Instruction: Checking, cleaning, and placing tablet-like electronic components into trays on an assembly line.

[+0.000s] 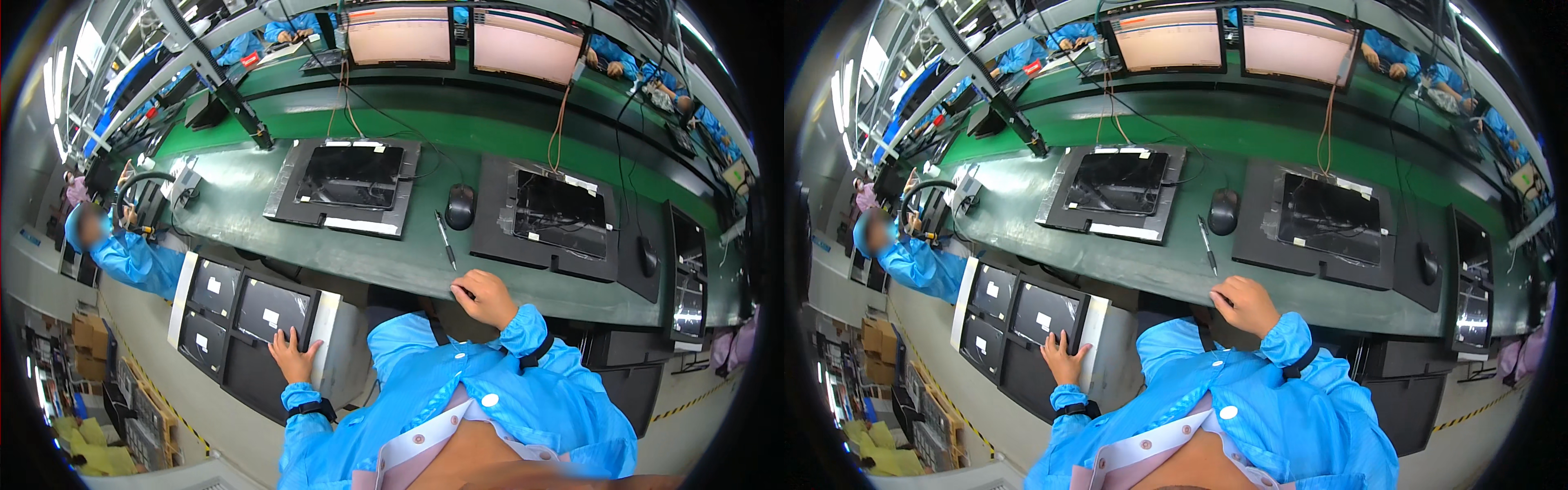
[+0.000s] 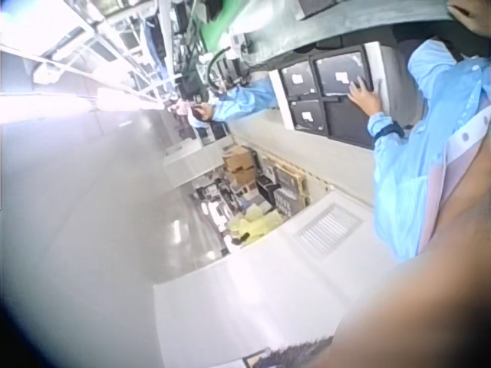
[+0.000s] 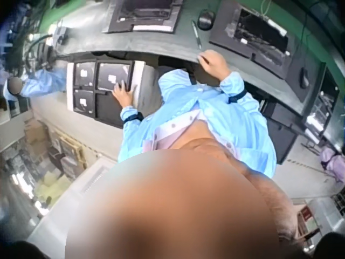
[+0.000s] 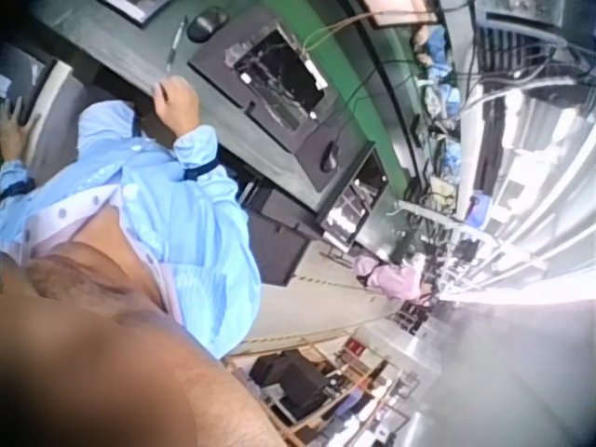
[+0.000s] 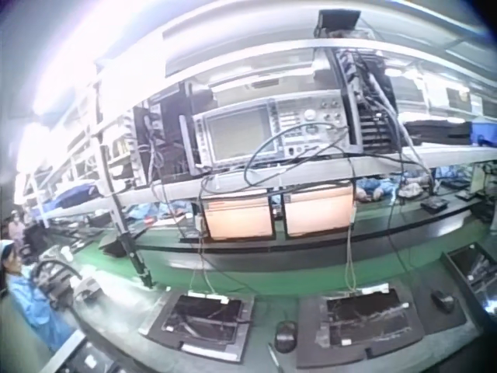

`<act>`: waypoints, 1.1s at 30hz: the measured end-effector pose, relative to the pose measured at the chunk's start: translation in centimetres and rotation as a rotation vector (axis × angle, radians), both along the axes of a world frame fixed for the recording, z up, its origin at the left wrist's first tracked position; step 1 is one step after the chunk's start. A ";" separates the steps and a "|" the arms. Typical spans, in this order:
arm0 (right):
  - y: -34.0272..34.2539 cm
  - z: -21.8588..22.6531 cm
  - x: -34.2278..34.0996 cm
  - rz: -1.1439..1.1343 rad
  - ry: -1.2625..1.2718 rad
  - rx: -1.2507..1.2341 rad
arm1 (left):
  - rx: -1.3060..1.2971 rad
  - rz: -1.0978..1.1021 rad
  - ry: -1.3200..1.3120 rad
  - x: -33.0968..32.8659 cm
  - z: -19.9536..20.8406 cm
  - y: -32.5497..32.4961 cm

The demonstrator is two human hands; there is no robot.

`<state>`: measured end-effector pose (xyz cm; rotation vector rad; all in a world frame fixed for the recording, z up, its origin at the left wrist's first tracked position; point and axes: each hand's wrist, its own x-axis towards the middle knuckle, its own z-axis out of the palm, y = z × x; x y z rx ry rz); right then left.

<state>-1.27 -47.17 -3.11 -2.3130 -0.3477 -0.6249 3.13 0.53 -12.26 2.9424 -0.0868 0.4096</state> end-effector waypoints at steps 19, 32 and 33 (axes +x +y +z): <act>-0.1 0.5 -0.9 -0.106 0.062 0.120 | -0.697 -0.881 0.085 8.4 8.1 -28.8; -1.2 0.2 -0.6 -0.068 0.132 0.192 | -0.945 -0.557 0.130 9.3 6.7 -29.5; -1.2 0.1 -0.6 -0.052 0.161 0.182 | -0.928 -0.557 0.130 9.4 6.8 -29.7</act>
